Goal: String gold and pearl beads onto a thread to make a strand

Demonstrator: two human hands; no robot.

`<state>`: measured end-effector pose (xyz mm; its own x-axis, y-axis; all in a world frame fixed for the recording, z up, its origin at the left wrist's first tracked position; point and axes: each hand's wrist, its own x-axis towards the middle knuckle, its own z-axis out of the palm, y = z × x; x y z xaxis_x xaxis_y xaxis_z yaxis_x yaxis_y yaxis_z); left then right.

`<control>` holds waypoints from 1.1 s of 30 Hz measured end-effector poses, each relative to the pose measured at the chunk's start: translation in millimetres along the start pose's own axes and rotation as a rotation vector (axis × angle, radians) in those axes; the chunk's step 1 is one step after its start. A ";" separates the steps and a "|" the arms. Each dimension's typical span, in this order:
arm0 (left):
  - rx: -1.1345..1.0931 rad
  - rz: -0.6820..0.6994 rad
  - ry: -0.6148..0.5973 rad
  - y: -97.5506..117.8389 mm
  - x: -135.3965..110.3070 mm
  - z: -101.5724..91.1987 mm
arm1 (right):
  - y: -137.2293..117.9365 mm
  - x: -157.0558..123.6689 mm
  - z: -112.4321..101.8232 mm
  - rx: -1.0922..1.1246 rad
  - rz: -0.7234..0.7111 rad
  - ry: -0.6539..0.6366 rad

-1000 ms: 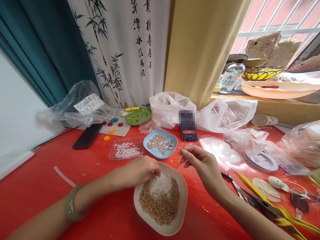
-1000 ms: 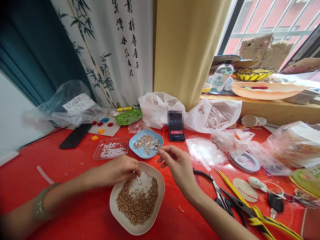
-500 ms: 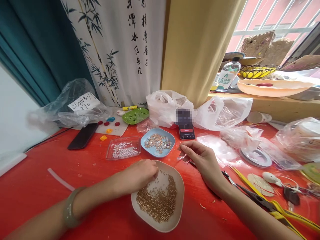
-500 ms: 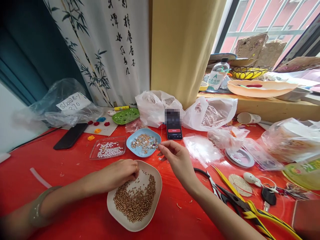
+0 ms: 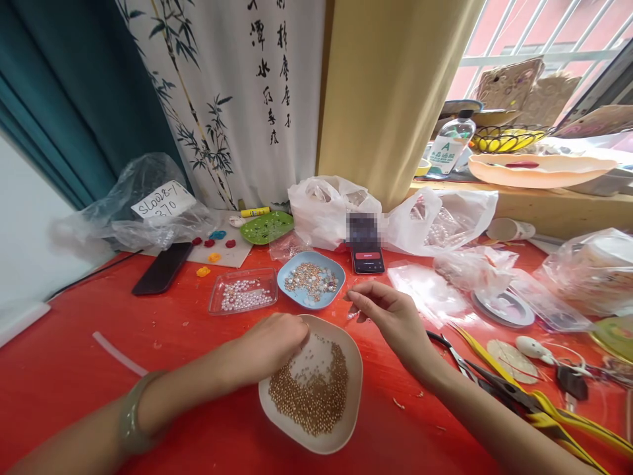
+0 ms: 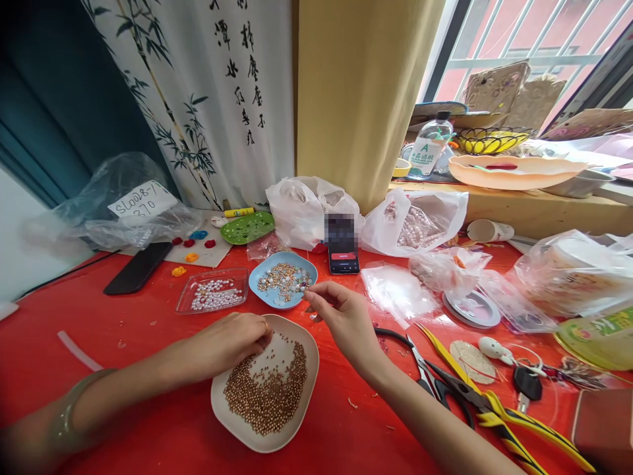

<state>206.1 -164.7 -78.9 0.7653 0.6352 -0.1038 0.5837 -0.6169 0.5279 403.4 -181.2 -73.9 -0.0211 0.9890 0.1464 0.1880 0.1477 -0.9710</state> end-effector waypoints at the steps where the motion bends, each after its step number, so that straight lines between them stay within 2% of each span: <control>1: 0.032 0.001 0.006 -0.5 0.2 0.4 | -0.5 -2.0 2.1 -0.003 -0.003 -0.013; 5: 0.120 -0.008 0.017 -1.7 0.0 4.0 | -1.7 -14.4 14.8 -0.033 -0.010 -0.064; 11: 0.078 -0.021 0.059 -4.1 0.8 8.8 | 6.3 -30.8 32.5 -0.028 -0.075 -0.133; 13: -0.106 -0.062 0.093 -4.6 3.7 7.4 | 9.1 -32.9 34.7 -0.007 -0.050 -0.169; 18: -0.936 -0.257 0.171 -3.5 13.4 -0.5 | 9.8 -34.1 34.5 0.045 0.057 -0.189; 21: -1.260 -0.322 0.209 -2.9 15.6 -2.1 | 9.1 -34.1 33.9 0.080 0.069 -0.194; 25: -1.429 -0.347 0.201 -3.9 15.6 0.6 | 8.5 -35.0 32.7 0.099 0.080 -0.217; 33: -1.458 -0.337 0.205 -7.0 16.9 4.0 | 5.9 -36.9 29.1 0.015 0.042 -0.282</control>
<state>216.0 -151.5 -87.7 0.5327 0.7767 -0.3362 -0.1472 0.4761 0.8670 376.7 -216.6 -90.6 -0.2861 0.9569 0.0496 0.1799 0.1044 -0.9781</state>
